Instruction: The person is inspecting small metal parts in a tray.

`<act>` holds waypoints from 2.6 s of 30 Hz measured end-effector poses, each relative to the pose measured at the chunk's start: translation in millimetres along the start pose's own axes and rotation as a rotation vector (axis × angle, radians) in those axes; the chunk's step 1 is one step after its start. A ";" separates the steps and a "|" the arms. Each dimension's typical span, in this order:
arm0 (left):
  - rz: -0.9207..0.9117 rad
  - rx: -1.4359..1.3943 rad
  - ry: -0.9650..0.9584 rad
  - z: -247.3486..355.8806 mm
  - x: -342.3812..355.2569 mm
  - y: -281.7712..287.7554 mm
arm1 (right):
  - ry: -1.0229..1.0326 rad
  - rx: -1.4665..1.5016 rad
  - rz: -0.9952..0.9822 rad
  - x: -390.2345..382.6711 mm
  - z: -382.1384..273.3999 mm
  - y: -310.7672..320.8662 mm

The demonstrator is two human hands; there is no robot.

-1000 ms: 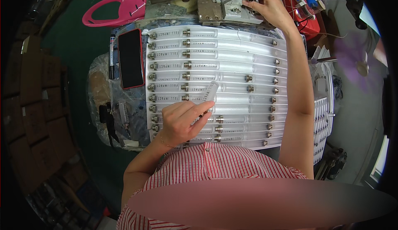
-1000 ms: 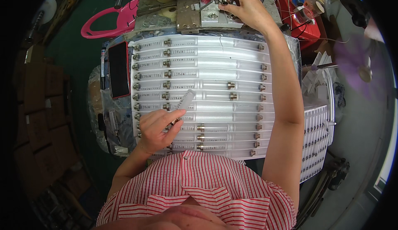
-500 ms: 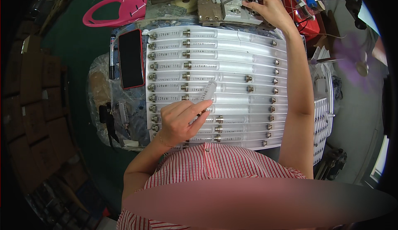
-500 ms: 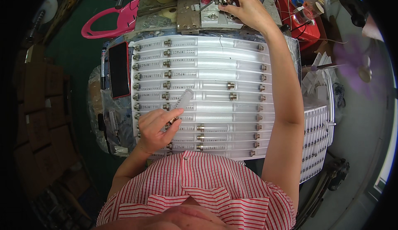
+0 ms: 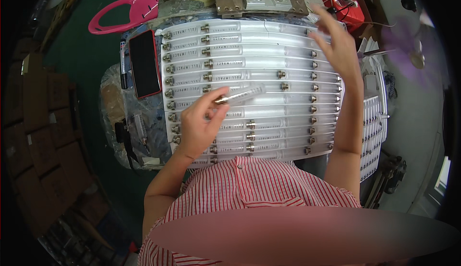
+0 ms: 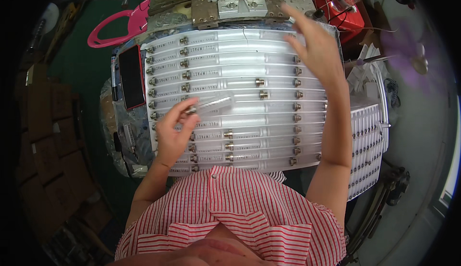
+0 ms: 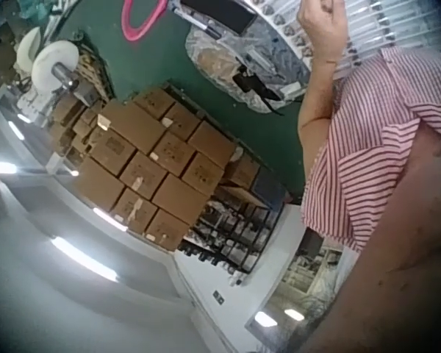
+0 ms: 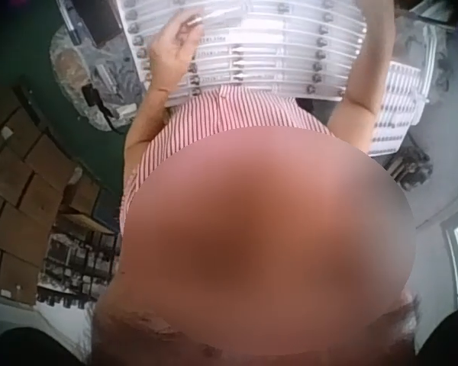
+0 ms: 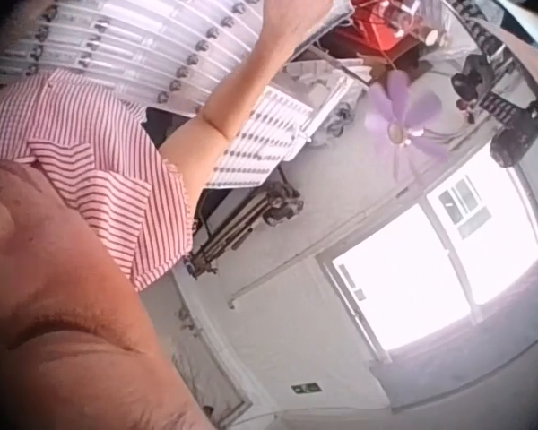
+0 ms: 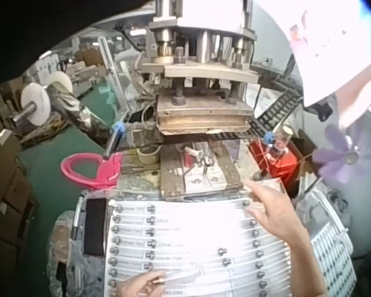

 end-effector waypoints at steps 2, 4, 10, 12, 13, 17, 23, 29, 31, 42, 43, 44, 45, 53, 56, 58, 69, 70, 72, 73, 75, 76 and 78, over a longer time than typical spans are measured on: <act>-0.287 0.179 -0.018 5.1 -1.6 -24.3 | -0.002 0.077 -0.163 -36.2 -14.8 -18.2; -0.318 0.168 -0.100 2.1 -5.4 -43.5 | 0.052 0.125 -0.210 -61.7 -26.4 -41.7; -0.364 0.602 -0.428 5.7 -5.2 -68.1 | 0.272 -0.062 -0.183 -78.2 -50.0 -65.0; -0.314 0.644 -0.477 7.3 -11.0 -63.5 | 0.096 0.268 -0.198 -73.6 -36.5 -62.1; -0.274 0.678 -0.520 11.9 -13.3 -59.9 | 0.109 0.262 -0.188 -70.5 -38.3 -57.3; -0.157 0.591 -0.531 36.5 -15.0 -15.4 | -0.286 0.909 -0.229 -66.2 -2.0 -48.8; -0.013 0.579 -0.538 32.2 31.5 19.6 | -0.203 0.843 -0.112 -60.0 29.1 -15.3; 0.022 0.741 -0.872 51.7 125.6 -24.8 | -0.317 0.381 0.203 -42.0 60.0 15.1; 0.098 0.822 -0.954 65.9 158.9 -42.3 | -0.321 0.450 0.278 -32.9 65.8 17.8; 0.072 0.927 -1.155 88.3 110.6 -60.9 | 0.307 -0.079 0.541 56.9 -22.4 0.9; 0.004 0.888 -1.101 80.6 87.7 -54.3 | 0.335 -0.140 0.523 61.6 -32.2 -6.3; -0.056 0.892 -1.059 73.5 70.4 -48.3 | 0.339 -0.159 0.488 65.5 -37.7 -13.4; -0.116 0.897 -1.009 65.5 56.2 -42.4 | 0.314 -0.162 0.445 71.4 -35.6 -22.1; 0.002 0.511 -0.593 39.6 10.4 -1.7 | -0.039 0.188 0.217 98.8 7.5 -44.2; 0.044 0.445 -0.518 37.7 6.0 2.7 | -0.029 0.246 0.152 101.7 9.2 -46.2; 0.047 0.433 -0.506 39.1 4.6 3.2 | 0.025 0.206 0.116 102.5 5.6 -44.8; -0.002 0.426 -0.477 37.2 2.4 2.8 | 0.054 0.162 0.117 104.1 10.4 -47.2; -0.001 0.425 -0.477 36.7 2.3 2.9 | 0.047 0.162 0.112 104.2 10.6 -47.5; -0.003 0.428 -0.476 35.9 2.2 2.8 | 0.047 0.170 0.108 104.7 10.3 -47.2; -0.002 0.427 -0.476 36.0 2.5 2.8 | 0.046 0.179 0.104 104.8 10.1 -47.1; 0.017 0.428 -0.500 38.2 2.5 3.1 | 0.036 0.173 0.095 105.0 9.7 -46.8; 0.018 0.428 -0.499 38.3 2.4 3.4 | 0.026 0.167 0.086 105.0 10.0 -47.3; 0.030 0.387 -0.488 38.7 2.4 5.3 | 0.035 0.177 0.088 104.6 10.9 -48.3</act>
Point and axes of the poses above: each hand's wrist, its own x-axis towards the middle knuckle, its own y-axis out of the back of the hand, z = x × y, the point moved 6 cm from there along x, towards the middle knuckle, and after that the axes turned 6 degrees about -z, right-handed, at the moved point
